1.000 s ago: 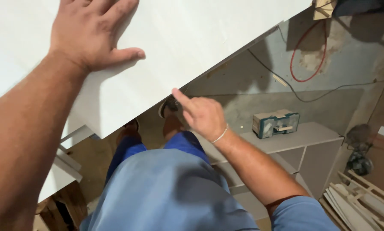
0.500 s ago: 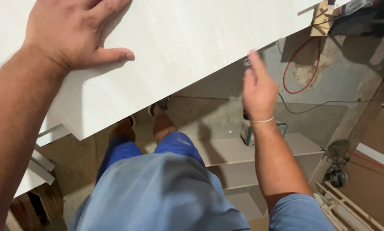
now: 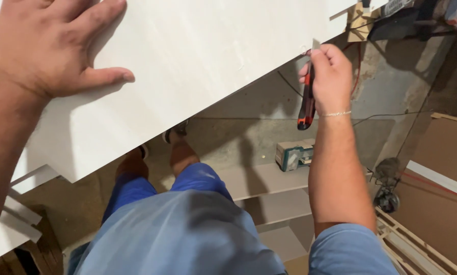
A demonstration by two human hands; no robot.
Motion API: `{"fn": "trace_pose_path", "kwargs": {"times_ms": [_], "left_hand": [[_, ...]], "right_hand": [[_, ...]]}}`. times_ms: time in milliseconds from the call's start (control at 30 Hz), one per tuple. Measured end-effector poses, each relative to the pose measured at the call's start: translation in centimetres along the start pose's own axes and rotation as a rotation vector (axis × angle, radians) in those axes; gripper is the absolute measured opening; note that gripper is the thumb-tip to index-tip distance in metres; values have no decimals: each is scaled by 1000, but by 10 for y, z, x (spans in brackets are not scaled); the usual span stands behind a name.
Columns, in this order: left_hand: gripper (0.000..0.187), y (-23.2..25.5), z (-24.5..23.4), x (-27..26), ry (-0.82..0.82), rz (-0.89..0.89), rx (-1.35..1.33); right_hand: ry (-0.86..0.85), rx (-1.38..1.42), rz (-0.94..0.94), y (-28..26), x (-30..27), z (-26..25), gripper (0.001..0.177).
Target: Trimming excess edge banding from wooden panels and smoothing the edges using a utility knife and sanding block
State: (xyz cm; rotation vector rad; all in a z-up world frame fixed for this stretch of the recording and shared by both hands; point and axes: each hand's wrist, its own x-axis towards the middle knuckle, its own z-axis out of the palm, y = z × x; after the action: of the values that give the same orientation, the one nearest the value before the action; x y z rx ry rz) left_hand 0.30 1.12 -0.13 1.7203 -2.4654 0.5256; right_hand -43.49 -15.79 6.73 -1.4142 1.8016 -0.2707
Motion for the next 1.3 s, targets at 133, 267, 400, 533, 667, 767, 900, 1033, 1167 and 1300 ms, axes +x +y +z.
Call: {"fn": "trace_pose_path", "kwargs": {"times_ms": [133,267,400,533,667,767,900,1033,1167,1300], "left_hand": [[108,3,6,-8,-8,-29,115],[107,4,5,-5,11,-46,-31],[109,5,2,-4,-30,-60,-135],[116,4,5,-6,-63,-36,-128],[107,5,5,-4,-14,-45,-147],[108,5,0,-4,-36,-48,-91],[110,5,0,-4,-40,-46,-53],[108,5,1,-2,9,-43,-23],[108,3,-4,5,-10,-29,-96],[110,4,-9,8,-49,-22,-270]], "right_hand": [[135,19,-2,17,29,-18,15],[126,113,-58,19,34,-25,12],[52,89,-66,26,36,-23,15],[27,29,-89,20,36,-25,17],[-18,-36,-109,20,37,-24,16],[-32,-38,-119,22,35,-20,17],[-69,7,-101,22,28,-13,16],[-131,-8,-97,9,8,-5,16],[-200,-175,1,-8,-14,10,17],[-262,-101,32,-9,-35,30,17]]}}
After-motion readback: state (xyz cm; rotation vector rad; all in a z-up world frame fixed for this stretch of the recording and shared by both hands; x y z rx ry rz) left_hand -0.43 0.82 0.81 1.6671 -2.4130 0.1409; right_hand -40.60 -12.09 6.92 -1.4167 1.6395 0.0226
